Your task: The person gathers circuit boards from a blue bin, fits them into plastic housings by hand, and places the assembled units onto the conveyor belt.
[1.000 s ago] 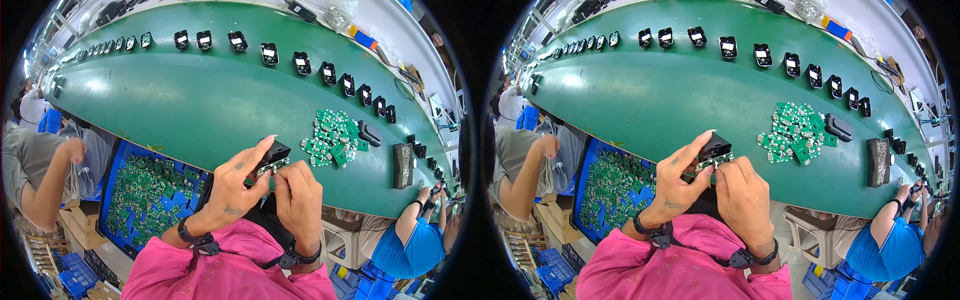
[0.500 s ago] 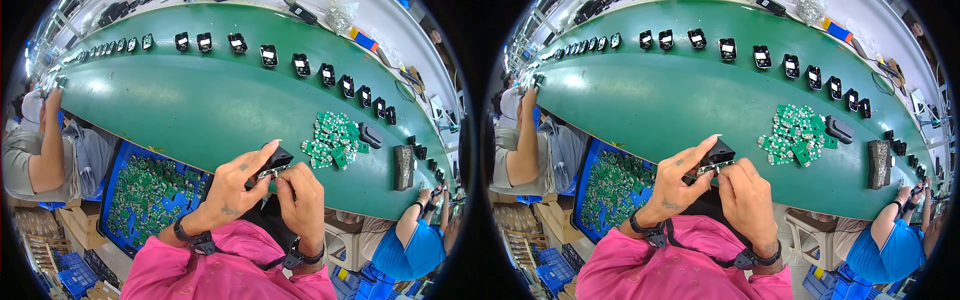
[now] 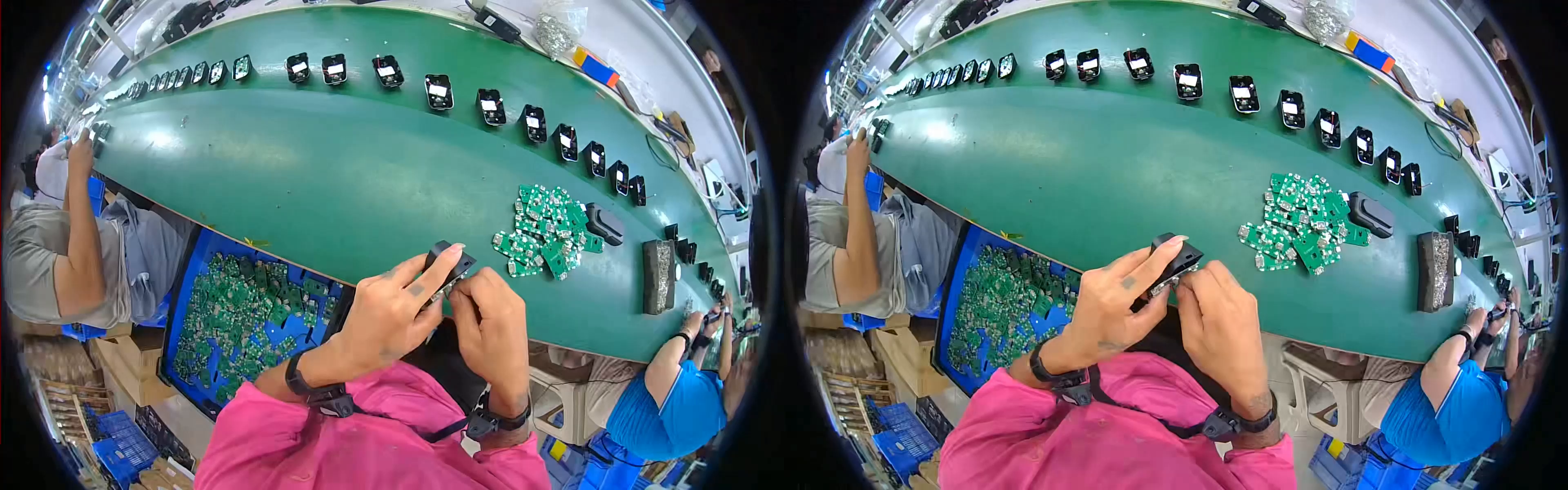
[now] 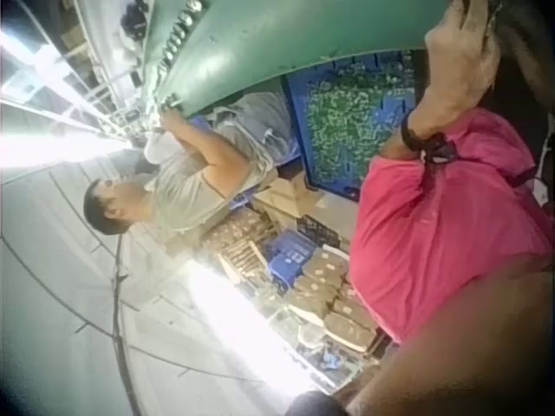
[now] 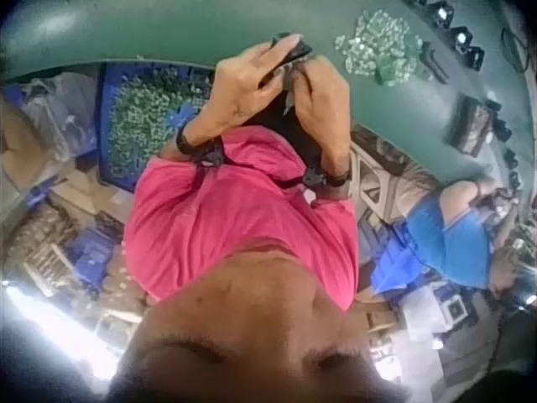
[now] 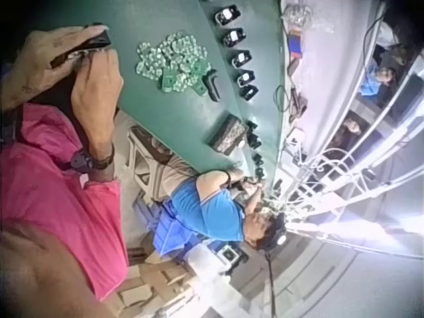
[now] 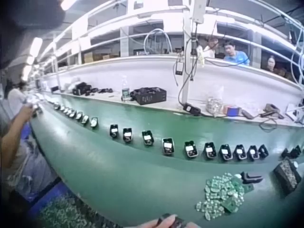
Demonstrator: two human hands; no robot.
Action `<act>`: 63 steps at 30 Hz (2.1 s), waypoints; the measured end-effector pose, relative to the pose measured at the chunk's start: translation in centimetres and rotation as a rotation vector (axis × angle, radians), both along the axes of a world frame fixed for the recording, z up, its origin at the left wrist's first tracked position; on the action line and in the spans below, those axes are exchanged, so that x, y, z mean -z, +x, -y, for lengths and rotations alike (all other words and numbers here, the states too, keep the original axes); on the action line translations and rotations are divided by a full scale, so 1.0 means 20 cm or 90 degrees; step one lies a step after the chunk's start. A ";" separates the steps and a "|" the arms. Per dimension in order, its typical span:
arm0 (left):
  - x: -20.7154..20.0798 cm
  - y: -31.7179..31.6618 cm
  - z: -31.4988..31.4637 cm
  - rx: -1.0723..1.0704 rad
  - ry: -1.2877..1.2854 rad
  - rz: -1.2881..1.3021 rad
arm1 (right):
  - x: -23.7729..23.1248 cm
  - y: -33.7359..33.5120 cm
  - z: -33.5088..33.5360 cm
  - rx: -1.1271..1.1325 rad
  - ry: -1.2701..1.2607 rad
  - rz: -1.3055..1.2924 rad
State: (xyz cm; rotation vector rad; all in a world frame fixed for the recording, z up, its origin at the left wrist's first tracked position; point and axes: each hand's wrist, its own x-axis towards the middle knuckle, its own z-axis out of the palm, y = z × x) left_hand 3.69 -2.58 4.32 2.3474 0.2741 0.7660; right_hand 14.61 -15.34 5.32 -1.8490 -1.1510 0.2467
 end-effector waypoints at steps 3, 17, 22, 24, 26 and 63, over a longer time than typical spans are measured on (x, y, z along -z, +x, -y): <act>0.01 -0.03 -0.04 -0.012 -0.123 -0.030 | 0.02 -0.02 -0.04 -0.010 0.027 0.003; 0.09 -0.04 -0.01 0.128 -0.654 -0.059 | 0.33 -0.02 0.13 0.172 0.129 -0.165; 0.13 -0.03 -0.01 0.143 -0.614 -0.071 | 0.25 -0.06 0.11 0.179 0.158 -0.411; 0.12 -0.06 -0.02 0.211 -0.535 -0.053 | 0.23 -0.04 0.13 0.147 0.140 -0.458; 0.13 -0.04 -0.01 0.214 -0.537 -0.069 | 0.19 -0.05 0.15 0.125 0.100 -0.454; 0.14 -0.08 0.04 0.150 -0.586 -0.042 | 0.08 -0.12 0.08 0.173 0.044 -0.253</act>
